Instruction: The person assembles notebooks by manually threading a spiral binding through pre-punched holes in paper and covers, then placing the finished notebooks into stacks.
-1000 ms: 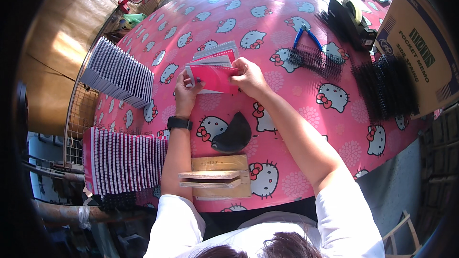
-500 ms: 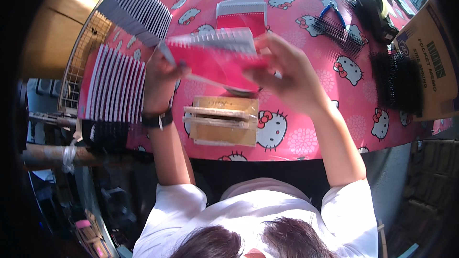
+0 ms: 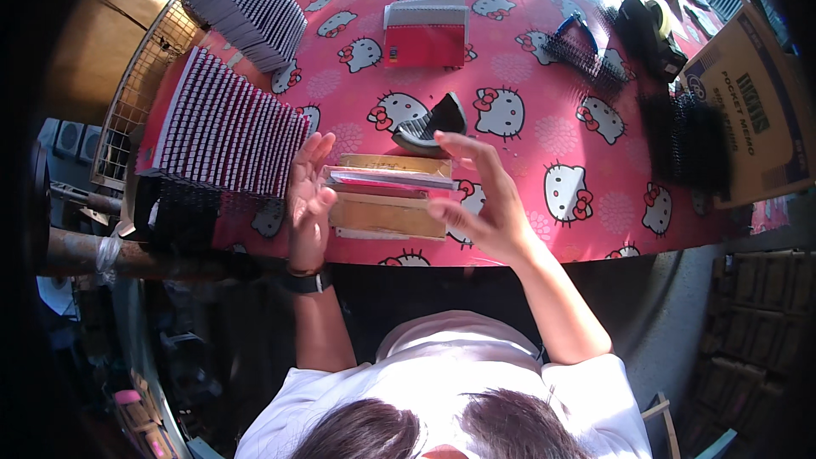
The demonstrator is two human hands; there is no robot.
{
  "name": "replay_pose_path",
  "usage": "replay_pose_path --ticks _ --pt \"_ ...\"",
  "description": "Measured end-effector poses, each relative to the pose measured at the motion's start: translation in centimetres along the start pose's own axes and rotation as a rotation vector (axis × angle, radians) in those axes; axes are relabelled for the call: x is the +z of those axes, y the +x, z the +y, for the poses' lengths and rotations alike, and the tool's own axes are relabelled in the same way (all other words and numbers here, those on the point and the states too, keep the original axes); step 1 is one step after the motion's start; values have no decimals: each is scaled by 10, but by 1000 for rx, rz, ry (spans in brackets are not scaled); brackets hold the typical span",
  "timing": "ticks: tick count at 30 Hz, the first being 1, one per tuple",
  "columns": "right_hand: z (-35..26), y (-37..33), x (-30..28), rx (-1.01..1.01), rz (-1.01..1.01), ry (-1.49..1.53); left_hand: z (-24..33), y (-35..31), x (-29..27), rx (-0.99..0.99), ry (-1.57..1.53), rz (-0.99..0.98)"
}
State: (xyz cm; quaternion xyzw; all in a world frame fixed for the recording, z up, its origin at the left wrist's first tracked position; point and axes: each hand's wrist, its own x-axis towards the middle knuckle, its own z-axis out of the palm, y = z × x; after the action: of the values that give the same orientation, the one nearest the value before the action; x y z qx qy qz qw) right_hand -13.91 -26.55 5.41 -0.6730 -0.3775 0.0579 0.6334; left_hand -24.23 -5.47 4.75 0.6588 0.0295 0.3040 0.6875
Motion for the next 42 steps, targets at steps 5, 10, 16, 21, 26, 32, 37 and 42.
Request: replay_pose_path --ticks 5,10,16,21,26,32,37,42 --pt "21 6 38 186 130 537 -19 -8 31 -156 111 166" --pt "30 13 24 79 139 286 -27 -12 23 -96 43 217" --pt "94 75 -159 67 436 -796 -32 -8 37 -74 16 244" --pt "135 100 -194 80 246 -1345 -35 6 35 -103 18 225" --pt "130 108 -196 -59 239 -1267 -36 6 30 -51 245 232" --pt "68 88 -184 7 296 -949 -29 5 39 -19 370 221" --pt "-15 26 -89 245 -163 -58 3 -1 63 280 844 243" --pt "-9 4 -63 90 -213 -249 -3 -6 77 427 873 -195"
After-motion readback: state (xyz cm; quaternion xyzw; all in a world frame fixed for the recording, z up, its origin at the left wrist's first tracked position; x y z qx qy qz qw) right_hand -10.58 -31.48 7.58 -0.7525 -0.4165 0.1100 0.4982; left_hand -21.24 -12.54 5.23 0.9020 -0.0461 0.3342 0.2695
